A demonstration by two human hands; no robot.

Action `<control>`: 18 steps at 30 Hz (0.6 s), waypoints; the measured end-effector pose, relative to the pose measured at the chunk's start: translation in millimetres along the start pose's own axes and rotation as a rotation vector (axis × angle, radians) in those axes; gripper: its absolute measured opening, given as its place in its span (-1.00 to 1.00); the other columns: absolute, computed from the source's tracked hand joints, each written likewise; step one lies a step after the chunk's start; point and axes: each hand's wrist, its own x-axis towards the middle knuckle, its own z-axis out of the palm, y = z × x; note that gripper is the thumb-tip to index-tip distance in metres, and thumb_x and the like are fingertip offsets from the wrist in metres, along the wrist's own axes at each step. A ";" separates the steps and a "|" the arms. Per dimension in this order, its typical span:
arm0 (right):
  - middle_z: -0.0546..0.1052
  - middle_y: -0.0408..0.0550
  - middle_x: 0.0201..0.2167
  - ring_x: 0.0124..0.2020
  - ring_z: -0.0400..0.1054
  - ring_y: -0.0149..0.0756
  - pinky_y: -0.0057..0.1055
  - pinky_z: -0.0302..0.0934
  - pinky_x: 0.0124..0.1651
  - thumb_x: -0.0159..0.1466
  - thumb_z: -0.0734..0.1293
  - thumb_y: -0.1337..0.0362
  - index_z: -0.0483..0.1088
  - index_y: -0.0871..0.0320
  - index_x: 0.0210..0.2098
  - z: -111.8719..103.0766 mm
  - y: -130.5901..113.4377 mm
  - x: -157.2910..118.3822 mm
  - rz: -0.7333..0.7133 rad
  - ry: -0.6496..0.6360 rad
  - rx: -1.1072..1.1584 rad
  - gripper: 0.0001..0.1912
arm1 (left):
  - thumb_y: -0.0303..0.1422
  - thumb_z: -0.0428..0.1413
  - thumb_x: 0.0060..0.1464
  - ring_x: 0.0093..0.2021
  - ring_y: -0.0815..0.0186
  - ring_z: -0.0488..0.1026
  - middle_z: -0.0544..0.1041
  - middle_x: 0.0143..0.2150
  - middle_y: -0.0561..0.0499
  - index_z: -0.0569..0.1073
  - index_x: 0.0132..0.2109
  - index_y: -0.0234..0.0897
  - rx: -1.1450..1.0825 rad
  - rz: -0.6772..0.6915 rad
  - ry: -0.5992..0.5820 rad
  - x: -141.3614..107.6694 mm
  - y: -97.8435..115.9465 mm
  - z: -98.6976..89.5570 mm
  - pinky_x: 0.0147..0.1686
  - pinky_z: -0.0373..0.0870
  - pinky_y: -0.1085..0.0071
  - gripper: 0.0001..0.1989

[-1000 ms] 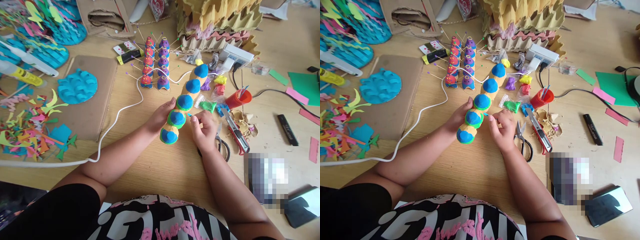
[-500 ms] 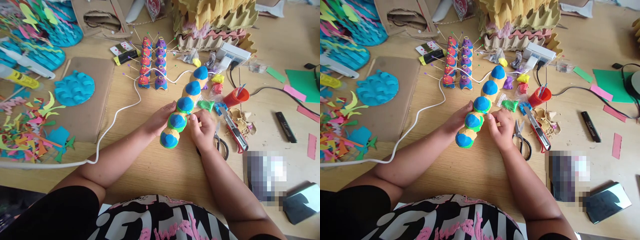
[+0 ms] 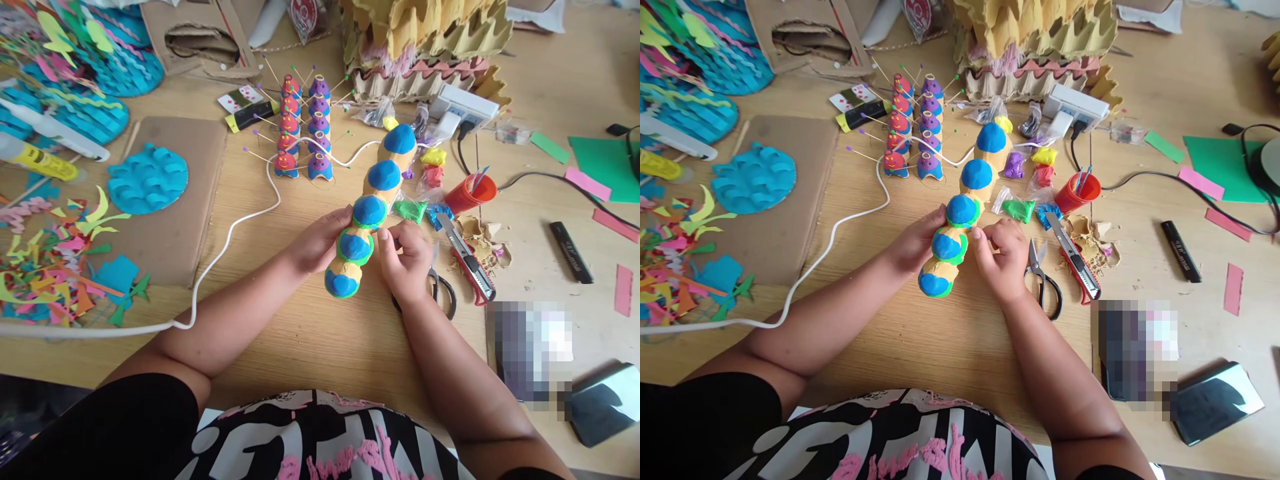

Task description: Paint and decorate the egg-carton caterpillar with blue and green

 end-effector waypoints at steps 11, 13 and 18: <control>0.29 -0.20 -0.57 -0.46 0.23 -0.32 -0.24 0.12 -0.29 0.55 0.35 -0.04 0.29 0.06 -0.50 0.4 2.3 -0.2 0.039 0.003 0.112 -0.47 | 0.19 0.34 0.21 -0.48 0.35 0.40 0.46 -0.47 0.05 0.61 -0.22 -0.19 -0.081 -0.205 0.021 -5.0 5.6 0.8 -0.43 0.32 0.38 -0.50; 0.29 -0.21 -0.57 -0.46 0.23 -0.33 -0.25 0.11 -0.30 0.55 0.34 -0.05 0.30 0.06 -0.50 0.8 2.2 0.2 0.050 -0.006 0.084 -0.46 | 0.16 0.24 0.33 -0.45 0.34 0.45 0.48 -0.45 0.04 0.62 -0.18 -0.19 -0.072 -0.240 0.048 -6.8 6.7 1.8 -0.41 0.35 0.41 -0.52; 0.28 -0.22 -0.56 -0.46 0.22 -0.34 -0.27 0.11 -0.30 0.56 0.34 -0.02 0.31 0.07 -0.48 1.4 2.7 -0.2 0.037 -0.008 0.083 -0.48 | 0.08 0.12 0.45 -0.45 0.34 0.49 0.49 -0.46 0.05 0.65 -0.06 -0.20 -0.117 -0.304 0.060 -7.2 7.5 1.1 -0.41 0.35 0.44 -0.56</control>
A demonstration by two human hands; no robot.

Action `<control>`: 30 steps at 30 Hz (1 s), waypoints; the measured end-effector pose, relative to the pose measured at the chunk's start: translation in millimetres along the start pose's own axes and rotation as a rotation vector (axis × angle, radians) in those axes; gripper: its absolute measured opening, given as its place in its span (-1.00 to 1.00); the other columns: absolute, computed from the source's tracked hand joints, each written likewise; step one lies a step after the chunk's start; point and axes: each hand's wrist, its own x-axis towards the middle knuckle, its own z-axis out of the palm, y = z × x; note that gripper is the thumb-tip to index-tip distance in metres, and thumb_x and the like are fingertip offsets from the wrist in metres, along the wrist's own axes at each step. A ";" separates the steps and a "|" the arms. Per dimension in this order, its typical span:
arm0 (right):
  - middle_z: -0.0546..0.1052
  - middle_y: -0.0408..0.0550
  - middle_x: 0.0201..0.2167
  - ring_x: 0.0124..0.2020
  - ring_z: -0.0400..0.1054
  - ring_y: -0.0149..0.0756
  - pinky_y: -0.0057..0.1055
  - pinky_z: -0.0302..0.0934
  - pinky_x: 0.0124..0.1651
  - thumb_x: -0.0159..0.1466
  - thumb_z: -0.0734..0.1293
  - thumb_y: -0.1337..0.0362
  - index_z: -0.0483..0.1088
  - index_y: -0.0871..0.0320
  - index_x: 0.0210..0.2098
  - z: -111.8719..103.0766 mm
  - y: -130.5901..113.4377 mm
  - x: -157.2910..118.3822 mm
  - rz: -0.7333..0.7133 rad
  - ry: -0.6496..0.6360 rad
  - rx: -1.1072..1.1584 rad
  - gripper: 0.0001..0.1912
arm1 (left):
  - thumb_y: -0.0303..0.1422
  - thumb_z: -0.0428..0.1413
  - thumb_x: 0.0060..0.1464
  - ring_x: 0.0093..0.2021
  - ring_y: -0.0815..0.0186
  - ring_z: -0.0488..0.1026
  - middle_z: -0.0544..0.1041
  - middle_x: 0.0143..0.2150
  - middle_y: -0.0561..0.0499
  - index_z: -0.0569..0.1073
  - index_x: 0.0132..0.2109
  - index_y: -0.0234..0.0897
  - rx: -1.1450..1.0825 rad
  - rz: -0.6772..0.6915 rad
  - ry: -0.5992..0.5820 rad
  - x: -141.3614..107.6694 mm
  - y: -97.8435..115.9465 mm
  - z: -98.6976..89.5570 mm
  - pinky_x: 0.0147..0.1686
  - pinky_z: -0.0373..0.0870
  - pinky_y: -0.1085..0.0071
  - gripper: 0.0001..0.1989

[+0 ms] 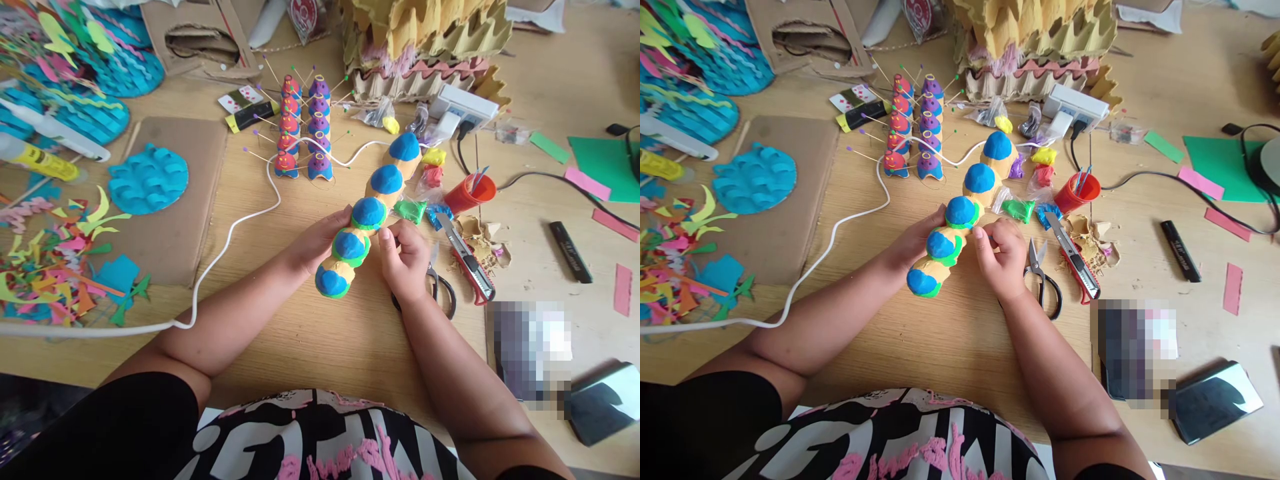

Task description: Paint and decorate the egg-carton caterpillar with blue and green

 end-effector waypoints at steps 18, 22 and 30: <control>0.31 -0.19 -0.54 -0.45 0.23 -0.33 -0.27 0.12 -0.31 0.58 0.33 0.00 0.28 0.06 -0.48 -1.0 -2.2 -1.1 -0.003 -0.034 0.109 -0.48 | 0.22 0.19 0.31 -0.52 0.32 0.44 0.45 -0.49 0.02 0.64 -0.15 -0.20 -0.004 -0.029 -0.026 2.3 -3.1 -1.4 -0.48 0.24 0.40 -0.46; 0.30 -0.19 -0.54 -0.45 0.22 -0.33 -0.27 0.12 -0.31 0.58 0.32 -0.06 0.25 0.05 -0.48 -1.7 -2.4 -1.4 0.018 -0.028 0.103 -0.45 | 0.25 0.19 0.29 -0.53 0.33 0.41 0.44 -0.52 0.03 0.64 -0.16 -0.19 0.002 -0.031 -0.005 3.6 -3.9 -1.1 -0.50 0.19 0.42 -0.44; 0.25 -0.22 -0.55 -0.46 0.19 -0.34 -0.27 0.06 -0.31 0.58 0.31 -0.06 0.22 0.06 -0.49 -1.2 -2.1 -2.0 0.011 -0.008 0.026 -0.43 | 0.29 0.14 0.32 -0.53 0.36 0.43 0.41 -0.52 0.06 0.62 -0.13 -0.16 -0.008 -0.054 0.006 1.6 -3.0 1.4 -0.50 0.20 0.46 -0.42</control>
